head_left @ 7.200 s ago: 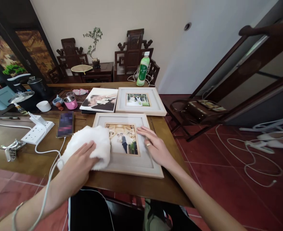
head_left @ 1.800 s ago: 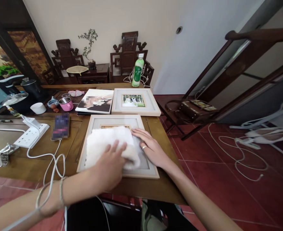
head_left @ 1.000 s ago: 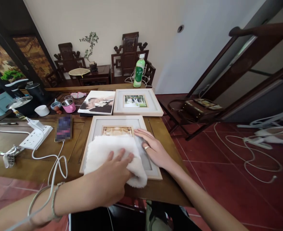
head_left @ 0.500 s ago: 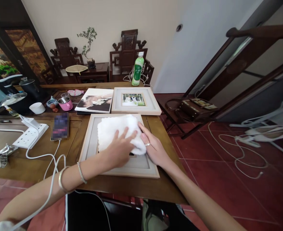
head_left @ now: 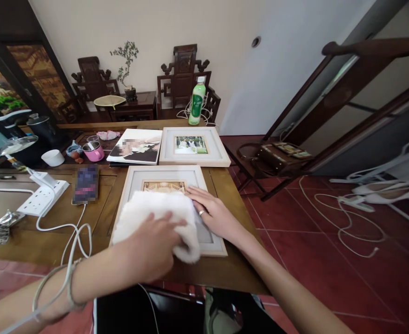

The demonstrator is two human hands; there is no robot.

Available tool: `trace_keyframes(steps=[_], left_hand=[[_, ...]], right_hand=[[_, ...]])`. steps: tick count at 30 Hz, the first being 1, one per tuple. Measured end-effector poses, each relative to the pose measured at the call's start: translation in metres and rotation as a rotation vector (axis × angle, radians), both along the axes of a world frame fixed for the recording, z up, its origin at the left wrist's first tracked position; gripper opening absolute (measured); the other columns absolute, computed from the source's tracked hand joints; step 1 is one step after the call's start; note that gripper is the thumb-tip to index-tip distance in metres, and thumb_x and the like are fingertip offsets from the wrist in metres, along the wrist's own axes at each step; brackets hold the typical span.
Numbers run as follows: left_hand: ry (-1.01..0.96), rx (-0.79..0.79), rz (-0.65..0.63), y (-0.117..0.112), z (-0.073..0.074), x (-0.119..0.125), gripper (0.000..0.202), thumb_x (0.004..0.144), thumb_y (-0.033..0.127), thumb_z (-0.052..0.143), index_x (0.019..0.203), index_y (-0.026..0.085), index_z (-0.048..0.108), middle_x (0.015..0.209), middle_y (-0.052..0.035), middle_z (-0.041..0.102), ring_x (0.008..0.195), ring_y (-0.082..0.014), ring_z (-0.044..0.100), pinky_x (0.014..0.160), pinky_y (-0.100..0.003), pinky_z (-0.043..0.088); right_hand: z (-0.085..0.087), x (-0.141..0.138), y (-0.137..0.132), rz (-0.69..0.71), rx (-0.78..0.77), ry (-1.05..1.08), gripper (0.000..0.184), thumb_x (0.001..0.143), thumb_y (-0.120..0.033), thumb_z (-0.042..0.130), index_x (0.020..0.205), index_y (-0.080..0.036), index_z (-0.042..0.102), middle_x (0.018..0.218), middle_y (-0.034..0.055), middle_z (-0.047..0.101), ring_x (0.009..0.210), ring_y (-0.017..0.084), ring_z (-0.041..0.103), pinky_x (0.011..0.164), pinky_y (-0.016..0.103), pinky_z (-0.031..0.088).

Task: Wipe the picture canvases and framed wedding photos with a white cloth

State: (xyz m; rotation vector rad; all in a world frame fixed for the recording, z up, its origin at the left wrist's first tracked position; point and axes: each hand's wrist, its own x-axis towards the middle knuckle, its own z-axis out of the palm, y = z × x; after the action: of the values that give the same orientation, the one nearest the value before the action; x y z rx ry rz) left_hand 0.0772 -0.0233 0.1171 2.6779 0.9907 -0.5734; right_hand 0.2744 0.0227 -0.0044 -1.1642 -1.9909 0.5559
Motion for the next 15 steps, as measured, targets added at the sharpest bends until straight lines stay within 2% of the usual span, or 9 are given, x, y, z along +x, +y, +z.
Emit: trace_keyframes(steps=[3,5,7,10,12,15], left_hand=[[0.015,0.170,0.119,0.033,-0.006,-0.012,0.038,0.077,0.003,0.048,0.106,0.017,0.067,0.144,-0.0104,0.048,0.131,-0.0342,0.044,0.099,-0.053,0.044],[-0.067,0.293,0.148,0.057,-0.009,-0.012,0.044,0.076,0.002,0.047,0.114,0.017,0.064,0.145,-0.0116,0.046,0.128,-0.0338,0.047,0.096,-0.049,0.046],[-0.218,0.371,0.103,0.078,-0.013,-0.004,0.049,0.078,0.001,0.046,0.121,0.019,0.060,0.148,-0.0105,0.042,0.126,-0.0304,0.050,0.095,-0.043,0.047],[-0.368,0.347,-0.028,0.102,-0.022,0.018,0.039,0.084,0.007,0.047,0.119,0.020,0.060,0.136,-0.0106,0.053,0.114,-0.0260,0.058,0.089,-0.037,0.049],[-0.379,0.293,-0.084,0.111,-0.032,0.032,0.028,0.086,0.012,0.051,0.110,0.019,0.063,0.124,-0.0110,0.060,0.105,-0.0247,0.062,0.085,-0.034,0.050],[-0.348,0.314,-0.100,0.119,-0.048,0.038,0.022,0.086,0.011,0.050,0.101,0.016,0.066,0.123,-0.0137,0.060,0.104,-0.0251,0.062,0.089,-0.036,0.048]], right_hand=[[-0.003,0.000,0.000,0.027,0.042,-0.011,0.046,0.085,-0.008,0.042,0.122,-0.023,0.064,0.135,0.0075,0.058,0.132,0.022,0.046,0.112,0.050,0.037],[-0.005,0.000,0.000,0.037,0.048,-0.007,0.051,0.081,-0.004,0.040,0.122,-0.023,0.064,0.135,0.0069,0.058,0.133,0.022,0.045,0.111,0.051,0.037],[-0.005,0.001,0.000,0.041,0.047,0.003,0.055,0.077,-0.001,0.040,0.121,-0.024,0.064,0.135,0.0061,0.058,0.133,0.022,0.045,0.111,0.051,0.037],[-0.004,0.002,-0.001,0.041,0.040,0.021,0.062,0.071,0.002,0.039,0.120,-0.025,0.065,0.133,0.0049,0.060,0.133,0.023,0.045,0.111,0.051,0.035],[-0.003,0.002,-0.002,0.032,0.021,0.032,0.064,0.069,0.002,0.039,0.120,-0.026,0.066,0.130,0.0047,0.062,0.129,0.024,0.049,0.110,0.051,0.037],[-0.001,0.001,-0.003,0.007,-0.014,0.040,0.066,0.067,0.002,0.039,0.121,-0.026,0.065,0.125,0.0055,0.064,0.123,0.025,0.054,0.106,0.050,0.041]])
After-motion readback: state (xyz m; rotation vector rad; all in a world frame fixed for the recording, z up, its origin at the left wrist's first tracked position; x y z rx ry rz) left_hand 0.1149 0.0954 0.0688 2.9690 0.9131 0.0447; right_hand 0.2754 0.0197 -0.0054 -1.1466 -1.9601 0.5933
